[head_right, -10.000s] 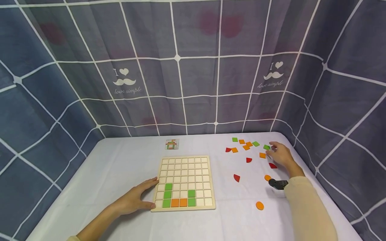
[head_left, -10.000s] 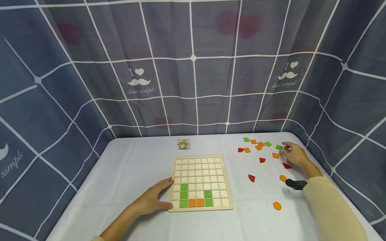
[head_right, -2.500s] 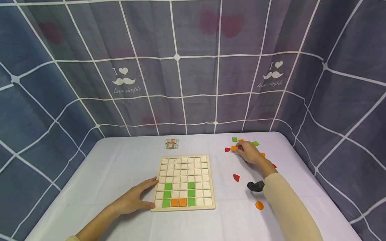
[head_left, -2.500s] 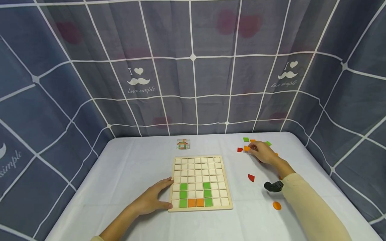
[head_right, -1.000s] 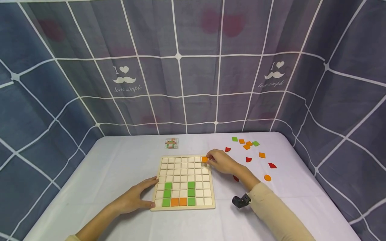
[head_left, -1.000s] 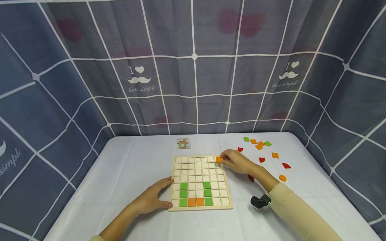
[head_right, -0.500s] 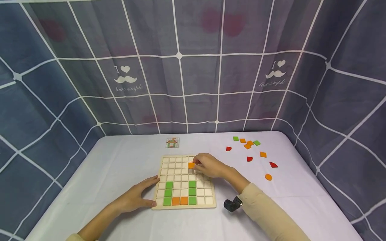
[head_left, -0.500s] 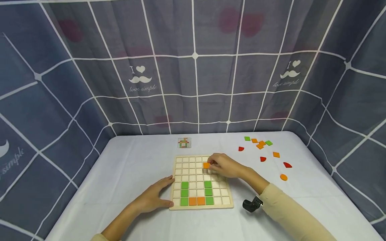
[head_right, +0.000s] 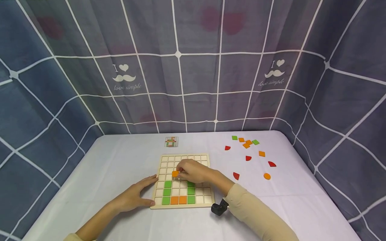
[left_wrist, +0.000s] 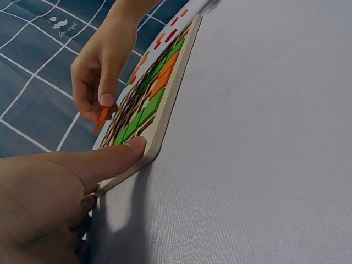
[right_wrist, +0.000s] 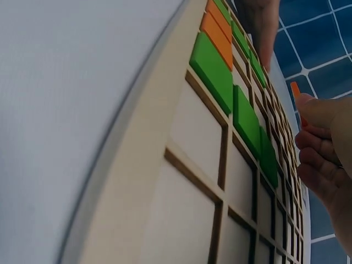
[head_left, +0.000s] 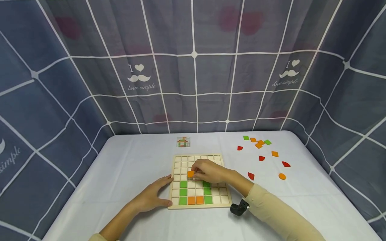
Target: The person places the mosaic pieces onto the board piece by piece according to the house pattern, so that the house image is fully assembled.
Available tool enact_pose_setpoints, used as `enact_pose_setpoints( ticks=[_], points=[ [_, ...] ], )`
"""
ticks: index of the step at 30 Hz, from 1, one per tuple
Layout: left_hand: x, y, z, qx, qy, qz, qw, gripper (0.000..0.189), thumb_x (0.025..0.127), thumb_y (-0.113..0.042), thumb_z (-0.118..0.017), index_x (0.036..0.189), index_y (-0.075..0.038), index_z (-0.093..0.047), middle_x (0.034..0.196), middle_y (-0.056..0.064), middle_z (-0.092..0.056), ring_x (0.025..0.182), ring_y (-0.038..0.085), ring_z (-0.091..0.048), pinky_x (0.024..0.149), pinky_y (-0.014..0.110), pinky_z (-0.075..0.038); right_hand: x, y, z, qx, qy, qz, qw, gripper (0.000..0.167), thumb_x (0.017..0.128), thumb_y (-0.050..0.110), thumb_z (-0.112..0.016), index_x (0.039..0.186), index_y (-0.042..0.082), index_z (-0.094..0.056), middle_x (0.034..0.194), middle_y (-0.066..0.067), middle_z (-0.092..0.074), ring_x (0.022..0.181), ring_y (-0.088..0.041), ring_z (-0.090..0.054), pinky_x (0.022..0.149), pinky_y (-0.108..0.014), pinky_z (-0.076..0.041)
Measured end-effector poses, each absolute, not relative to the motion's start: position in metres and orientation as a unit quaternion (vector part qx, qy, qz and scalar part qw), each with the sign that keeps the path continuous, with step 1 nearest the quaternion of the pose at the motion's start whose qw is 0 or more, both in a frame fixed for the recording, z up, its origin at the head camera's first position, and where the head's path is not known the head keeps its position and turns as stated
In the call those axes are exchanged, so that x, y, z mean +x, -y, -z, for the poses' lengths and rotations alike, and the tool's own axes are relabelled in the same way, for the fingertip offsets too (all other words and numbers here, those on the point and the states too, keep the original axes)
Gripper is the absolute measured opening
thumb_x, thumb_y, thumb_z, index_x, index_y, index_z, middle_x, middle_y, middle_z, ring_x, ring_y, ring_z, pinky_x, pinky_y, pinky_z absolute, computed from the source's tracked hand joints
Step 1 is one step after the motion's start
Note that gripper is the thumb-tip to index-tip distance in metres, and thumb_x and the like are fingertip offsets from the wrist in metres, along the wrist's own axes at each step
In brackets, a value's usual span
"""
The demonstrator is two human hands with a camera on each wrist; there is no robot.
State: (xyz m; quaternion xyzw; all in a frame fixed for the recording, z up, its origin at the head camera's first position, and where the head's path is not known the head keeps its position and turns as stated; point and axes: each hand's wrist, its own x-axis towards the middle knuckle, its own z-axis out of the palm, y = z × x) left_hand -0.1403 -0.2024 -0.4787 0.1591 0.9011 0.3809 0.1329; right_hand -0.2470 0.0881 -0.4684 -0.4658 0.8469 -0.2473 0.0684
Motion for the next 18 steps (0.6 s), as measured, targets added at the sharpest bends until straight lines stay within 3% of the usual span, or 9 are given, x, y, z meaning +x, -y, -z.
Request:
enact_pose_setpoints(
  ticks=[8,18],
  points=[
    [-0.141,0.203,0.478,0.156,-0.902,-0.380,0.134,0.091,0.078,-0.036,-0.091,0.155,-0.010,-0.048,0.164,0.008,-0.036,0.152,0.041,-0.025,0.118,0.067,-0.020,-0.248,-0.071,0.474,-0.472,-0.849,0.227,0.067,0.019,0.103,0.027,-0.068,0.113,0.012,-0.071,0.102,0.008,-0.063,0.089,-0.006,-0.056,0.082,-0.020,-0.050],
    [-0.141,0.203,0.479,0.155,-0.898,-0.387,0.139,0.092,0.078,-0.037,-0.091,0.155,-0.010,-0.048,0.165,0.008,-0.036,0.152,0.042,-0.024,0.118,0.068,-0.019,-0.250,-0.062,0.478,-0.474,-0.852,0.214,0.062,0.014,0.101,0.025,-0.071,0.109,0.014,-0.072,0.098,0.010,-0.061,0.087,-0.004,-0.055,0.080,-0.019,-0.050]
  ],
)
